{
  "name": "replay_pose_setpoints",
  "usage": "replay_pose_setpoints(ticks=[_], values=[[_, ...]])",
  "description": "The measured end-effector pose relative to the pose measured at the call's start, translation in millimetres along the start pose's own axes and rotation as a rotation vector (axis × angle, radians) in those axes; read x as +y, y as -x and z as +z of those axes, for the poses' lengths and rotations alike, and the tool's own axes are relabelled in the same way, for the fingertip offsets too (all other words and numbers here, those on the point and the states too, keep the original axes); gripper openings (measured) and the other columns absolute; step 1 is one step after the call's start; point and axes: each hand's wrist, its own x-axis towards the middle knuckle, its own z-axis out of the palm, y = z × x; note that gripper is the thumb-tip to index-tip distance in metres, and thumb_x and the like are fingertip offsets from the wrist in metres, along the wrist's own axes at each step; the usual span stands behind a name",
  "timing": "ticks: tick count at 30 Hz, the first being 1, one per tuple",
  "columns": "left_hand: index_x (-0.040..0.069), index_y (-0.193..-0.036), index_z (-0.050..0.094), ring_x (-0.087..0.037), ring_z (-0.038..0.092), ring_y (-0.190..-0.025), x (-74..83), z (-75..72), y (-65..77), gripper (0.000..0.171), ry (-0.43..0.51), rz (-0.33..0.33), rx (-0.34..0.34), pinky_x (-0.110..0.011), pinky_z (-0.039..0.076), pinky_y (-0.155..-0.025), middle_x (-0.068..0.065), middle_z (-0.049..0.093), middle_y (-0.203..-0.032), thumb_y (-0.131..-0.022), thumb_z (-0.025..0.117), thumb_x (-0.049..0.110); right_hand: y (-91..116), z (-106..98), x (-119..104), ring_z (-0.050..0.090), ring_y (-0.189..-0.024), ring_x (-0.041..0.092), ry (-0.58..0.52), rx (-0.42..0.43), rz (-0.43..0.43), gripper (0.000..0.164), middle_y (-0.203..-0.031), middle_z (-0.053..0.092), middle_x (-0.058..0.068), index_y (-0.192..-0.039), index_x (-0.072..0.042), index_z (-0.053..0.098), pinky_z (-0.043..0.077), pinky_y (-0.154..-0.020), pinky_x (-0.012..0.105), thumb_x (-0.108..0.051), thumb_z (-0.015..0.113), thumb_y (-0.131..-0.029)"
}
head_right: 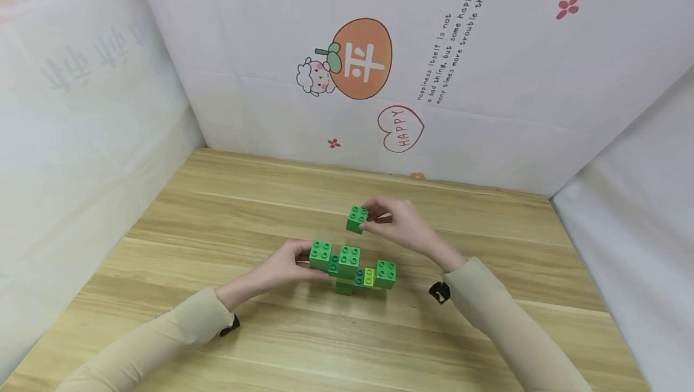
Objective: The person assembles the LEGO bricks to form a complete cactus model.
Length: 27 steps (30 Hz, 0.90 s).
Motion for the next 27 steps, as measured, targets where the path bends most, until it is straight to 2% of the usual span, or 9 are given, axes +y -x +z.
replay_pose_setpoints(ticks=[8, 17, 27], values=[[0.015, -0.122, 0.067, -0.015, 0.067, -0.112, -1.3, 0.3, -0.4, 0.045, -0.001, -0.007, 0.002, -0.027, 0.055, -0.099, -0.003, 0.072, -0.121, -0.08, 0.082, 0.014, 12, -7, -17, 0.07, -0.1, 0.023, 0.011, 0.034, -0.054, 0.031, -0.106, 0.074, 0.008, -0.115, -0.005, 0.066, 0.061, -0.09, 0.038, -0.011, 0.076, -0.087], [0.016, -0.121, 0.068, -0.015, 0.067, -0.112, -1.9, 0.8, -0.8, 0.044, -0.008, 0.006, -0.002, -0.025, 0.054, -0.1, -0.002, 0.072, -0.121, -0.079, 0.082, 0.013, 25, -12, -36, 0.071, -0.1, 0.021, 0.028, 0.05, -0.118, 0.032, -0.107, 0.073, 0.003, -0.115, -0.009, 0.066, 0.061, -0.089, 0.034, -0.012, 0.077, -0.085], [0.014, -0.121, 0.068, -0.015, 0.068, -0.11, -0.7, 0.7, -0.2, 0.045, 0.006, 0.002, 0.004, -0.026, 0.055, -0.099, -0.004, 0.072, -0.121, -0.079, 0.082, 0.012, 34, -13, -44, 0.072, -0.096, 0.016, 0.059, 0.045, -0.16, 0.031, -0.105, 0.073, 0.001, -0.114, -0.01, 0.067, 0.062, -0.086, 0.031, -0.013, 0.078, -0.085]])
